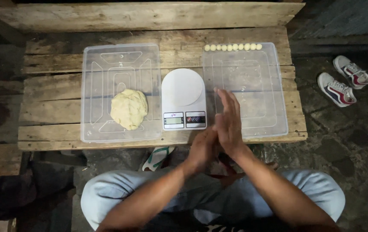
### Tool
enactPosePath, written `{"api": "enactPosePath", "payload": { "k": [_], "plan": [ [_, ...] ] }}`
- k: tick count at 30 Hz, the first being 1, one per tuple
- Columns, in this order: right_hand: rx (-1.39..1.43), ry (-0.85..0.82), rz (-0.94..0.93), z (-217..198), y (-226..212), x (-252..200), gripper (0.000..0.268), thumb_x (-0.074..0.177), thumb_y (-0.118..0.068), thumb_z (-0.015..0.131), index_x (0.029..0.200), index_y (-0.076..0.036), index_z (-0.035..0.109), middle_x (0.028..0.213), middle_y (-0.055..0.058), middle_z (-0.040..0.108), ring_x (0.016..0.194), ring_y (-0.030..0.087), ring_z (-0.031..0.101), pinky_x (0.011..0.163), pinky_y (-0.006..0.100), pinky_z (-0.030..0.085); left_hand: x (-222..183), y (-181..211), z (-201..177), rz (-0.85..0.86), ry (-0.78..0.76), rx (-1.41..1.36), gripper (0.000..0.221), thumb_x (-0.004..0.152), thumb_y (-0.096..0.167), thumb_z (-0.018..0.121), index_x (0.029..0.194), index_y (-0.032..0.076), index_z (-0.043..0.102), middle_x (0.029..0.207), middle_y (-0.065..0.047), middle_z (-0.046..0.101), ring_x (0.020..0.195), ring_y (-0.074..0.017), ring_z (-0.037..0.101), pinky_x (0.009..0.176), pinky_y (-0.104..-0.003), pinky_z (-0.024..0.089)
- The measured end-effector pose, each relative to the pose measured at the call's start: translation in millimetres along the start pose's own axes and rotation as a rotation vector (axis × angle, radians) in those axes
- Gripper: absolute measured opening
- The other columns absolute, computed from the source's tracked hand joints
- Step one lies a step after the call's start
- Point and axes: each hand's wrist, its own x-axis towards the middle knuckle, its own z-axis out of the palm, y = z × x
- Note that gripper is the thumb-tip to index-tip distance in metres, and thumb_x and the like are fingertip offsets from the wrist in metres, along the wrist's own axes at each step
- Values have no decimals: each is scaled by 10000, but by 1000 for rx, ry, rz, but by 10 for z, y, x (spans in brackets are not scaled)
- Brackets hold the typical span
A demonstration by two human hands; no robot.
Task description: Portioning dough by weighing small pieces on a digital scale and rolling them into uniform balls.
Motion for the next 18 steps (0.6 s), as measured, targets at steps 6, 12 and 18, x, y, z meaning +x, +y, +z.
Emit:
{"api": "enactPosePath", "payload": {
  "k": [6,12,18],
  "plan": [
    [35,-152,-135,167,-422,-232,703,1012,-352,521,1572,30,334,1605,331,325,1507,544,244,1262,627,76,-84,572,100,-140,52,-130,717,1018,675,265,1560,257,478,1506,130,550,1378,-166,482,1115,-207,154],
    [15,-4,-91,132,-423,-97,572,1139,-285,287,1636,-4,260,1683,286,226,1533,507,195,1294,597,44,-60,140,134,-119,18,-360,683,1029,627,388,1448,123,580,1471,-68,584,1376,-290,525,1183,-398,226],
    [320,-106,-205,60,-372,-131,1056,922,-585,595,1590,70,104,1114,179,568,1171,436,558,1159,603,266,379,48,-396,-112,-187,-583,861,959,793,297,1593,220,401,1631,-30,406,1538,-231,327,1293,-457,84]
  ]
}}
